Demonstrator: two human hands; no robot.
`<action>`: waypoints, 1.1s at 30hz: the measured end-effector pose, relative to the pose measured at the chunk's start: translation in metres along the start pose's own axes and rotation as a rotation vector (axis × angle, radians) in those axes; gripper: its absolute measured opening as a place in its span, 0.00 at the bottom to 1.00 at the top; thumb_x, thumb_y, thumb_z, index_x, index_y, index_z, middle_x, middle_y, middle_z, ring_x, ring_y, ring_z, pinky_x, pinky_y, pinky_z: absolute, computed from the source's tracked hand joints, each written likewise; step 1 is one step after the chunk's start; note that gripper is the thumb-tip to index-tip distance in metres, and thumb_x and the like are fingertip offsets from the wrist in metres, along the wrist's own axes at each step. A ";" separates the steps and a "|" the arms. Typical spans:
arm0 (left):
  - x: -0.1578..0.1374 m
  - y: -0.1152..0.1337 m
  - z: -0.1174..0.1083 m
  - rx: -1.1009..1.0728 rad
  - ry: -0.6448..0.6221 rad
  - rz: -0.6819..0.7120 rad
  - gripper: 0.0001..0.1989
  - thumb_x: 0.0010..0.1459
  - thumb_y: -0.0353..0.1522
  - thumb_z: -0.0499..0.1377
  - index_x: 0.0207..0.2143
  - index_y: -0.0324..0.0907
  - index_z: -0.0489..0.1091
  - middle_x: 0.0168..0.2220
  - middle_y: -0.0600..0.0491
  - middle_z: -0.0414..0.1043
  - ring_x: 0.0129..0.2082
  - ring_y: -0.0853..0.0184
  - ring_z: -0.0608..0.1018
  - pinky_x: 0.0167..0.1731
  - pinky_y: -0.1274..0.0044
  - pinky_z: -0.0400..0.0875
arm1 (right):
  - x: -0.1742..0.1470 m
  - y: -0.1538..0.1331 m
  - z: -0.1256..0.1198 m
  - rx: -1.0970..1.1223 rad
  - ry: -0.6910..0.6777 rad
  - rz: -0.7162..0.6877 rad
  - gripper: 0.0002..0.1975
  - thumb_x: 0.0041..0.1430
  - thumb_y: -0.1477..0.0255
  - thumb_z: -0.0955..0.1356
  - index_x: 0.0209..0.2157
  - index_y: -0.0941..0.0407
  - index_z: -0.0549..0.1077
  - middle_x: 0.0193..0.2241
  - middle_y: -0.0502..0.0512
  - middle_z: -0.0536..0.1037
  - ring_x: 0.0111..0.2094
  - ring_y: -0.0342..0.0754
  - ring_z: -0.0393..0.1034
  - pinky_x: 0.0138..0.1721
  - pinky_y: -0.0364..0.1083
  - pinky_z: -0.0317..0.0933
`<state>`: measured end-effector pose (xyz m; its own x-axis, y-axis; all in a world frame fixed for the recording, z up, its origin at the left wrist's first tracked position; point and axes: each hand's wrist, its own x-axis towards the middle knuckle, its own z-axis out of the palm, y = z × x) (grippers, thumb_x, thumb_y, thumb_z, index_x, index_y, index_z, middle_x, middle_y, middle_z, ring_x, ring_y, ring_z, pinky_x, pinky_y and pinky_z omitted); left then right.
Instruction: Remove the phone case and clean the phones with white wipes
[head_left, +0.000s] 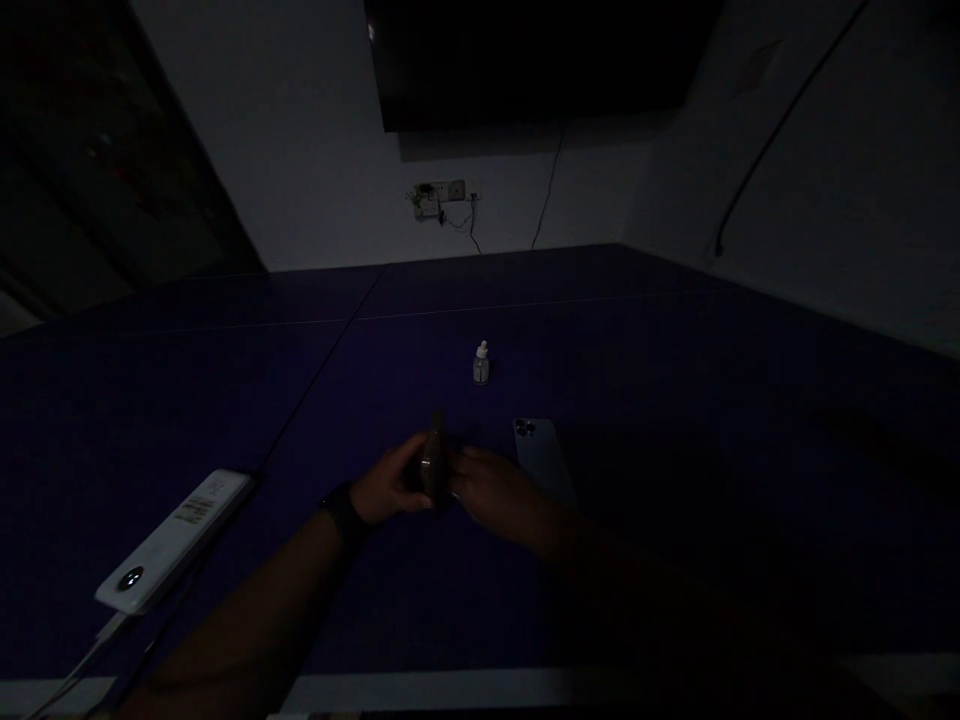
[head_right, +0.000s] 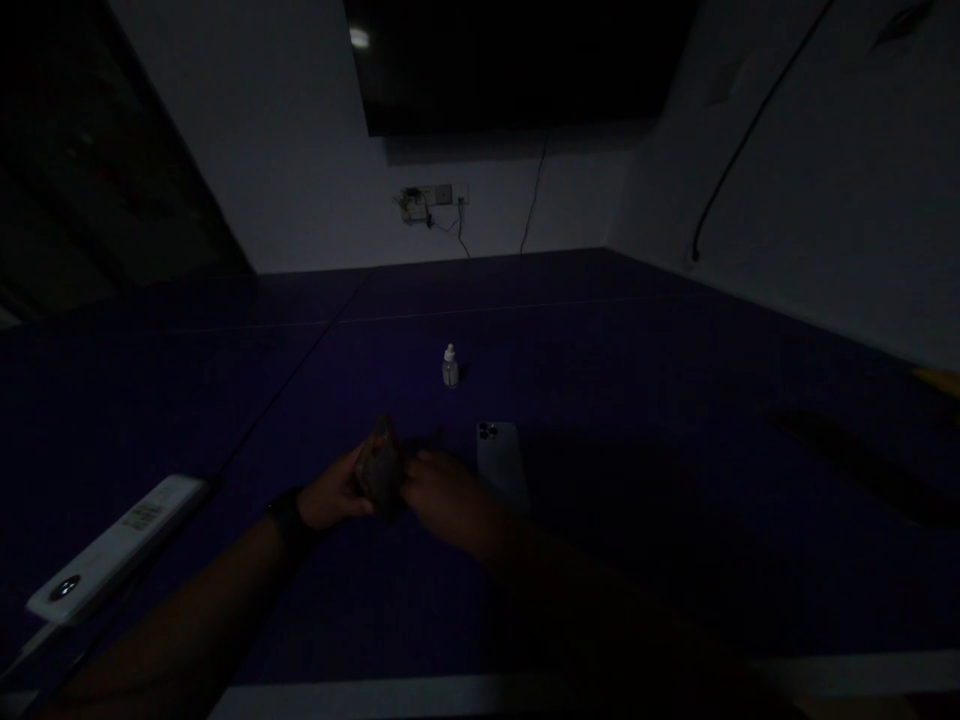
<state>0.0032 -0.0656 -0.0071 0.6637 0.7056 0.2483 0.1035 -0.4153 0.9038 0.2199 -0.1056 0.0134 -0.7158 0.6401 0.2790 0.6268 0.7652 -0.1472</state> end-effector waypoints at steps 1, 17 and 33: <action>0.000 0.000 0.000 -0.001 0.002 0.002 0.48 0.44 0.58 0.68 0.60 0.43 0.61 0.48 0.46 0.73 0.48 0.53 0.75 0.49 0.66 0.71 | 0.001 0.001 0.000 -0.073 0.001 -0.004 0.10 0.65 0.80 0.65 0.42 0.58 0.77 0.45 0.59 0.78 0.44 0.52 0.70 0.45 0.50 0.65; 0.001 0.005 0.002 0.002 0.045 0.008 0.46 0.47 0.58 0.66 0.60 0.42 0.61 0.48 0.46 0.74 0.47 0.53 0.75 0.48 0.66 0.70 | 0.006 -0.003 0.002 -0.198 -0.033 0.067 0.10 0.66 0.80 0.64 0.43 0.58 0.77 0.45 0.60 0.77 0.43 0.52 0.69 0.44 0.51 0.64; -0.001 0.008 0.010 -0.086 0.181 -0.041 0.38 0.58 0.61 0.53 0.54 0.39 0.67 0.47 0.44 0.75 0.47 0.53 0.76 0.50 0.65 0.70 | -0.009 -0.004 -0.016 0.668 0.099 0.253 0.06 0.59 0.76 0.71 0.38 0.56 0.81 0.36 0.54 0.81 0.35 0.45 0.76 0.36 0.42 0.66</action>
<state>0.0102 -0.0754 -0.0038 0.5155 0.8158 0.2621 0.0589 -0.3389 0.9390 0.2287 -0.1158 0.0265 -0.5224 0.8184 0.2396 0.4249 0.4934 -0.7589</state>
